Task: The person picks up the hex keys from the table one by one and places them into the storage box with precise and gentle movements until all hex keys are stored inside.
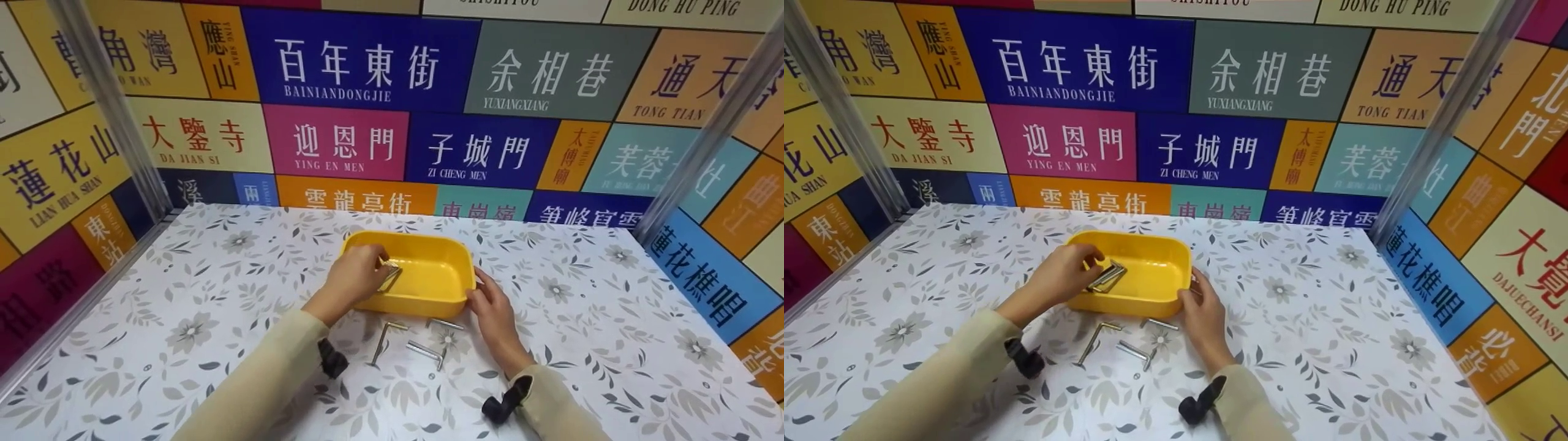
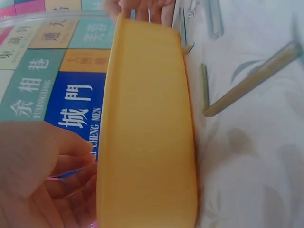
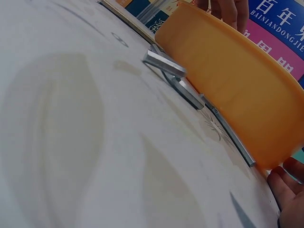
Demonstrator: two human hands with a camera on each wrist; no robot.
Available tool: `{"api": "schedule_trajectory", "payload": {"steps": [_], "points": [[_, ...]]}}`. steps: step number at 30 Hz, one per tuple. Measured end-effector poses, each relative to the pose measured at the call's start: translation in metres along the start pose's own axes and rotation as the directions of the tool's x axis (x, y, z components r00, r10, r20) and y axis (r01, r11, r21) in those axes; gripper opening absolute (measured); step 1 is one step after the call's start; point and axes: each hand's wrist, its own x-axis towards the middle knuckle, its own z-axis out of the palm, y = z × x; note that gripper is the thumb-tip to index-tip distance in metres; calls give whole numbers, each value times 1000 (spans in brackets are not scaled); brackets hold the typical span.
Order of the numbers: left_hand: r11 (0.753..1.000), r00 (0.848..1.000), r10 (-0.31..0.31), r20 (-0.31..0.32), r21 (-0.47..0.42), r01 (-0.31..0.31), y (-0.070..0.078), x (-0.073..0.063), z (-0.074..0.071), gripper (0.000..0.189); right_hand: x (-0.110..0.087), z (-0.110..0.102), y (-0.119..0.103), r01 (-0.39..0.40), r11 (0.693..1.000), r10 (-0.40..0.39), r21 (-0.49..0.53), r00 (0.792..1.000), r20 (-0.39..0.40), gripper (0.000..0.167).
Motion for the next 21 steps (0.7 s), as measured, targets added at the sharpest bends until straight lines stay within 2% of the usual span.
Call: {"api": "schedule_trajectory", "payload": {"steps": [4, 8, 12, 15, 18, 21], "points": [[999, 997, 8, -76, -36, -10, -2, -15, -6, 20, -1, -1, 0, 1, 1000, -1, 4, 1000, 5, 56], [996, 985, 24, -170, -85, -39, -3, -30, -11, 16, 1, -3, 1, 9, 1000, -9, 4, 1000, 7, 55], [991, 978, 74, -197, -99, -95, -4, -47, -11, 9, 2, -4, 3, 10, 1000, -10, 16, 1000, -4, 55], [991, 986, 89, -142, -90, -103, -3, -58, -9, 10, 1, -3, 3, 5, 1000, -5, 18, 1000, 3, 55], [994, 996, 81, -37, -69, -83, -2, -66, -8, 15, 1, -2, 2, 2, 1000, -2, 20, 1000, 12, 56], [997, 996, 53, 77, -54, -48, -1, -70, -7, 18, 1, -1, 0, -5, 1000, 5, 17, 1000, 10, 55]]}}
